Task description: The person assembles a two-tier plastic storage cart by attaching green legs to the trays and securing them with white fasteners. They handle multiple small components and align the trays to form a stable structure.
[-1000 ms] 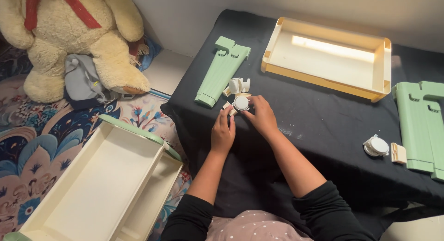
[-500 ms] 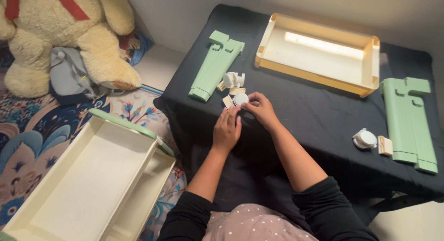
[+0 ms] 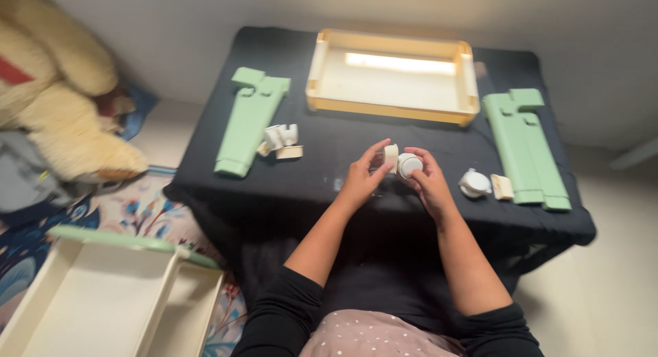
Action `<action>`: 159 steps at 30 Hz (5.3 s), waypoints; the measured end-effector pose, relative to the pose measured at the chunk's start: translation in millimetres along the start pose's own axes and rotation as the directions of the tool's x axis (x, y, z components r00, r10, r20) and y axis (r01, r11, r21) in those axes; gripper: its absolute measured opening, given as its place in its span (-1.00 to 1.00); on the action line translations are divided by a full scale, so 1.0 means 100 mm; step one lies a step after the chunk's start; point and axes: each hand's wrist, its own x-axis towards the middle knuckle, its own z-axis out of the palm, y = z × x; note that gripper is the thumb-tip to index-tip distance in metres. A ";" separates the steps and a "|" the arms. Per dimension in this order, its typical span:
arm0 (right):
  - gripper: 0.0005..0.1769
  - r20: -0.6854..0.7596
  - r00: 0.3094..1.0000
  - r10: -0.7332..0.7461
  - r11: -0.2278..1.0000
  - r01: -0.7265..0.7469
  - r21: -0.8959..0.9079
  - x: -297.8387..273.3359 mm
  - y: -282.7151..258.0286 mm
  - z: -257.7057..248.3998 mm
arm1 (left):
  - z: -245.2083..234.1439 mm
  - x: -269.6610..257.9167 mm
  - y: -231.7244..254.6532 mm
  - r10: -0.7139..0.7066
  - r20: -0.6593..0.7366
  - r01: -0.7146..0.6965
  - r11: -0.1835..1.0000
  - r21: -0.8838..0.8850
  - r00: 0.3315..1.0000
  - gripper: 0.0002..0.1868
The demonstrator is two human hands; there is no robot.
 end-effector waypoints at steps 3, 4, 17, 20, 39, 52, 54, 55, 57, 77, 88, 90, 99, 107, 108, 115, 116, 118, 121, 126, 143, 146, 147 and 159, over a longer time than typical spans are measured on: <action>-0.55 -0.033 0.999 0.029 0.999 -0.030 -0.015 -0.01 0.02 -0.15 | 0.16 0.13 -0.17 0.034 0.010 -0.033 0.996 -0.079 0.999 -0.51; -0.60 -0.028 1.000 0.014 0.997 -0.015 -0.071 -0.01 0.04 -0.17 | 0.18 0.14 -0.21 -0.005 0.021 0.006 0.998 -0.066 1.000 -0.52; -0.81 -0.085 0.995 -0.053 0.953 0.025 -0.303 -0.05 0.02 0.02 | 0.10 0.13 -0.31 -0.148 0.135 0.175 0.960 -0.218 0.980 -0.57; -0.83 -0.105 0.986 -0.128 0.946 0.090 -0.312 -0.04 0.05 0.04 | 0.12 0.15 -0.27 -0.120 0.134 0.148 0.962 -0.229 0.984 -0.57; -0.84 -0.139 0.984 -0.112 0.990 0.098 -0.102 -0.09 0.04 0.03 | 0.19 0.16 -0.28 -0.101 0.118 0.131 0.951 -0.281 0.988 -0.61; -0.85 -0.106 0.994 -0.025 1.000 0.027 0.013 -0.07 0.04 -0.08 | 0.20 0.18 -0.32 -0.093 0.134 0.131 0.942 -0.309 0.987 -0.63; -0.82 -0.066 0.998 -0.010 0.998 0.014 0.069 -0.06 0.02 -0.09 | 0.20 0.16 -0.30 -0.084 0.127 0.117 0.953 -0.279 0.988 -0.64; -0.80 -0.063 0.998 0.003 0.999 0.000 0.052 -0.07 0.01 -0.09 | 0.19 0.15 -0.28 -0.081 0.106 0.104 0.966 -0.238 0.991 -0.65; -0.77 -0.059 0.998 0.026 1.000 -0.025 0.018 -0.06 0.00 -0.08 | 0.19 0.16 -0.25 -0.070 0.066 0.079 0.985 -0.153 0.995 -0.66; -0.76 0.049 0.998 -0.036 0.972 0.046 -0.230 -0.12 0.15 -0.03 | 0.44 0.28 -0.21 0.030 -0.212 0.021 0.972 0.234 0.977 -0.64; -0.77 0.039 0.984 -0.174 0.901 0.175 -0.396 -0.25 0.08 0.07 | 0.43 0.29 -0.21 -0.114 -0.194 0.145 0.977 0.153 0.974 -0.54; -0.77 0.063 0.979 -0.196 0.905 0.205 -0.374 -0.25 0.06 0.07 | 0.44 0.29 -0.21 -0.142 -0.198 0.176 0.970 0.168 0.970 -0.43; -0.77 -0.012 0.990 -0.141 0.901 0.123 -0.417 -0.29 0.04 0.11 | 0.48 0.33 -0.28 -0.112 -0.254 0.168 0.963 0.211 0.961 -0.29; -0.76 -0.104 0.967 -0.231 0.893 0.168 -0.417 -0.22 0.10 0.10 | 0.50 0.59 -0.41 -0.143 -0.245 0.228 0.903 0.364 0.959 -0.31; -0.76 -0.121 0.964 -0.239 0.899 0.172 -0.402 -0.19 0.10 0.10 | 0.51 0.64 -0.43 -0.136 -0.243 0.223 0.898 0.380 0.961 -0.32; -0.78 -0.246 0.942 -0.230 0.866 0.083 -0.492 -0.21 0.10 0.06 | 0.61 0.77 -0.66 -0.198 -0.199 0.260 0.894 0.366 0.960 -0.32; -0.78 -0.247 0.939 -0.240 0.861 0.089 -0.501 -0.19 0.11 0.06 | 0.61 0.78 -0.67 -0.189 -0.193 0.250 0.895 0.369 0.963 -0.32; -0.78 -0.238 0.933 -0.269 0.855 0.118 -0.505 -0.15 0.13 0.07 | 0.62 0.79 -0.69 -0.206 -0.191 0.264 0.895 0.360 0.960 -0.32; -0.77 -0.233 0.928 -0.291 0.860 0.147 -0.489 -0.14 0.17 0.02 | 0.64 0.79 -0.74 -0.244 -0.196 0.300 0.887 0.352 0.950 -0.33; -0.83 -0.354 0.894 -0.274 0.960 0.231 -0.159 -0.58 0.08 -0.15 | -0.14 0.99 -0.88 -0.339 -0.401 0.420 0.898 0.132 0.851 -0.25; -0.39 -0.019 0.976 -0.215 0.950 0.213 0.229 -0.22 -0.12 0.07 | 0.46 0.32 -0.44 -0.241 -0.336 0.196 0.967 -0.163 0.911 -0.19; -0.41 -0.104 0.989 -0.104 0.964 0.126 0.235 -0.23 -0.04 0.03 | 0.41 0.29 -0.48 -0.286 -0.279 0.228 0.948 -0.222 0.917 -0.17; -0.43 -0.124 0.989 -0.079 0.962 0.108 0.251 -0.23 -0.03 -0.01 | 0.40 0.29 -0.50 -0.293 -0.265 0.237 0.945 -0.225 0.918 -0.16; -0.53 -0.298 0.954 -0.027 0.980 0.085 0.182 -0.75 -0.18 -0.32 | 0.58 -0.12 -0.30 -0.278 -0.124 0.251 0.948 -0.196 0.952 -0.21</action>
